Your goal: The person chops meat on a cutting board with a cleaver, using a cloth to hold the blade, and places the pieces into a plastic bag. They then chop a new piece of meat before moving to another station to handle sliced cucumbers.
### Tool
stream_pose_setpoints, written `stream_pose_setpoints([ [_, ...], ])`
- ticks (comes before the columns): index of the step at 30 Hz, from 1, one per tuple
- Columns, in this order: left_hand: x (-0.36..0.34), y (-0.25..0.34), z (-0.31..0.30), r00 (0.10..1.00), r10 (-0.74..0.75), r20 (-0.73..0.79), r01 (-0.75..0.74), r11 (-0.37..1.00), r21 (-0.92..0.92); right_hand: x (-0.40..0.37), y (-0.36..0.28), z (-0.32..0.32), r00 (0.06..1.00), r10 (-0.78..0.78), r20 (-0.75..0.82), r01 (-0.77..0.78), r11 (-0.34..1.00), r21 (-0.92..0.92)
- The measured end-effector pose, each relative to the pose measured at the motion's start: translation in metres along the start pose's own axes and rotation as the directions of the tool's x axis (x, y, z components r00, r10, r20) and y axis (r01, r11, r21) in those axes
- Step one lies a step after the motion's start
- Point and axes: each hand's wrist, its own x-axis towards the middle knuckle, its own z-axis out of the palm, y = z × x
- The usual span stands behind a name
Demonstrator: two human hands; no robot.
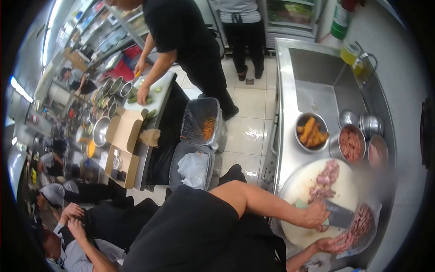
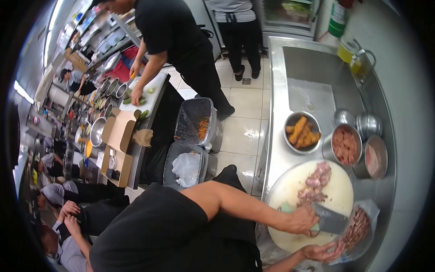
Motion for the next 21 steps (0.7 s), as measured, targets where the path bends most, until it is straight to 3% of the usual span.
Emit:
stream_pose_setpoints([
  [1,-0.005,-0.006,-0.009,1.0,-0.014,-0.021,0.014,1.0,0.002,0.01,-0.005,0.004,0.999,-0.018,-0.033,0.015,0.997,-0.08],
  [3,-0.022,-0.021,-0.03,0.953,-0.012,-0.301,-0.061,0.972,-0.229,0.027,-0.018,0.02,0.996,-0.059,-0.068,0.054,0.996,-0.065],
  [4,-0.036,-0.033,-0.052,0.948,-0.024,-0.318,-0.051,0.973,-0.227,0.033,-0.029,0.03,0.991,-0.083,-0.105,0.075,0.995,-0.072],
  [5,-0.053,-0.05,-0.082,0.946,-0.083,-0.314,-0.007,0.962,-0.274,0.04,-0.054,0.046,0.997,-0.001,-0.077,0.019,0.971,0.237],
  [6,-0.073,-0.069,-0.11,0.941,-0.141,-0.308,0.036,0.946,-0.321,0.042,-0.073,0.058,0.997,-0.017,-0.073,0.035,0.967,0.253],
  [8,-0.127,-0.115,-0.147,0.84,-0.432,-0.328,0.303,0.875,-0.377,0.045,-0.112,0.083,0.993,-0.108,0.041,0.103,0.989,0.107],
  [9,-0.154,-0.142,-0.167,0.793,-0.547,-0.268,0.422,0.811,-0.405,0.047,-0.14,0.096,0.971,-0.219,0.099,0.213,0.975,0.07],
  [10,-0.181,-0.169,-0.184,0.73,-0.652,-0.205,0.533,0.73,-0.427,0.041,-0.17,0.115,0.966,-0.241,0.096,0.231,0.968,0.098],
  [12,-0.241,-0.215,-0.19,0.513,-0.813,-0.276,0.712,0.583,-0.391,0.017,-0.226,0.158,0.963,-0.038,0.266,-0.085,0.895,0.438],
  [14,-0.293,-0.241,-0.21,0.304,-0.913,-0.273,0.854,0.388,-0.346,0.003,-0.265,0.196,0.909,-0.222,0.352,0.056,0.904,0.424],
  [15,-0.314,-0.251,-0.217,0.279,-0.919,-0.28,0.86,0.369,-0.353,-0.004,-0.294,0.21,0.876,-0.224,0.426,-0.031,0.857,0.514],
  [17,-0.345,-0.267,-0.229,0.021,-0.926,-0.376,0.89,0.189,-0.415,-0.019,-0.335,0.236,0.824,-0.265,0.5,-0.089,0.812,0.576],
  [18,-0.355,-0.273,-0.236,0.006,-0.924,-0.383,0.892,0.178,-0.415,-0.026,-0.356,0.249,0.777,-0.294,0.557,-0.152,0.771,0.618],
  [19,-0.362,-0.277,-0.244,-0.059,-0.927,-0.372,0.875,0.131,-0.465,-0.029,-0.379,0.257,0.761,-0.351,0.545,-0.103,0.765,0.636],
  [21,-0.371,-0.29,-0.253,-0.166,-0.913,-0.371,0.832,0.072,-0.55,-0.037,-0.408,0.283,0.724,-0.401,0.561,-0.144,0.708,0.691],
])
